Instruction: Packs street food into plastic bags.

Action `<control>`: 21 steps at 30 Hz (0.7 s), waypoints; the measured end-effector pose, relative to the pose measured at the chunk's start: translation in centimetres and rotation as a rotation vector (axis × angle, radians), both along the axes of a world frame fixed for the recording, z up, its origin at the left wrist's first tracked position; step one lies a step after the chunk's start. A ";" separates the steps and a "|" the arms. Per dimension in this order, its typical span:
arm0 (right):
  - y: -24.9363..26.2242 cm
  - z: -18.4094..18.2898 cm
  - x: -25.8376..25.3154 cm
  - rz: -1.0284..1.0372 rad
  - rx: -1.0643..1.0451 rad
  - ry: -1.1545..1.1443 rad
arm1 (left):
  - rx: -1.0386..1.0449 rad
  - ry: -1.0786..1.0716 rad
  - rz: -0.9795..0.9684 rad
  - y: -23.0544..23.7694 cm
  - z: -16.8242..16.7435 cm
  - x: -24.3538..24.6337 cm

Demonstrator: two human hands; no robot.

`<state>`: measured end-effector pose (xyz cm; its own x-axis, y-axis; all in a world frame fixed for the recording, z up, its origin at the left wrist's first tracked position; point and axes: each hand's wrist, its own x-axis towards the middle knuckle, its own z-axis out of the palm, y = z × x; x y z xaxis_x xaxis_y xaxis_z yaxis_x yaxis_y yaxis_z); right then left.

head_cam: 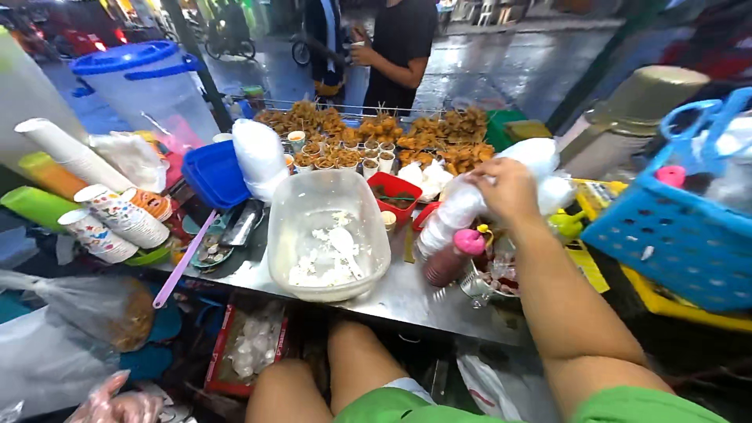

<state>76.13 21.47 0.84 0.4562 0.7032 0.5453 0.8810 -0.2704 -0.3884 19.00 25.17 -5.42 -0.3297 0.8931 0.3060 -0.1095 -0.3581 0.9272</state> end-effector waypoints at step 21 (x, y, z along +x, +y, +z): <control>2.5 -6.4 -28.6 0.907 0.265 1.602 | -0.449 -0.201 -0.501 -4.2 -0.1 13.5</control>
<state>47.50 23.96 -5.52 0.1626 0.9751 0.1508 -0.4996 0.2132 -0.8396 32.50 20.98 -5.48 0.1431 0.9780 -0.1521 -0.3463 0.1934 0.9180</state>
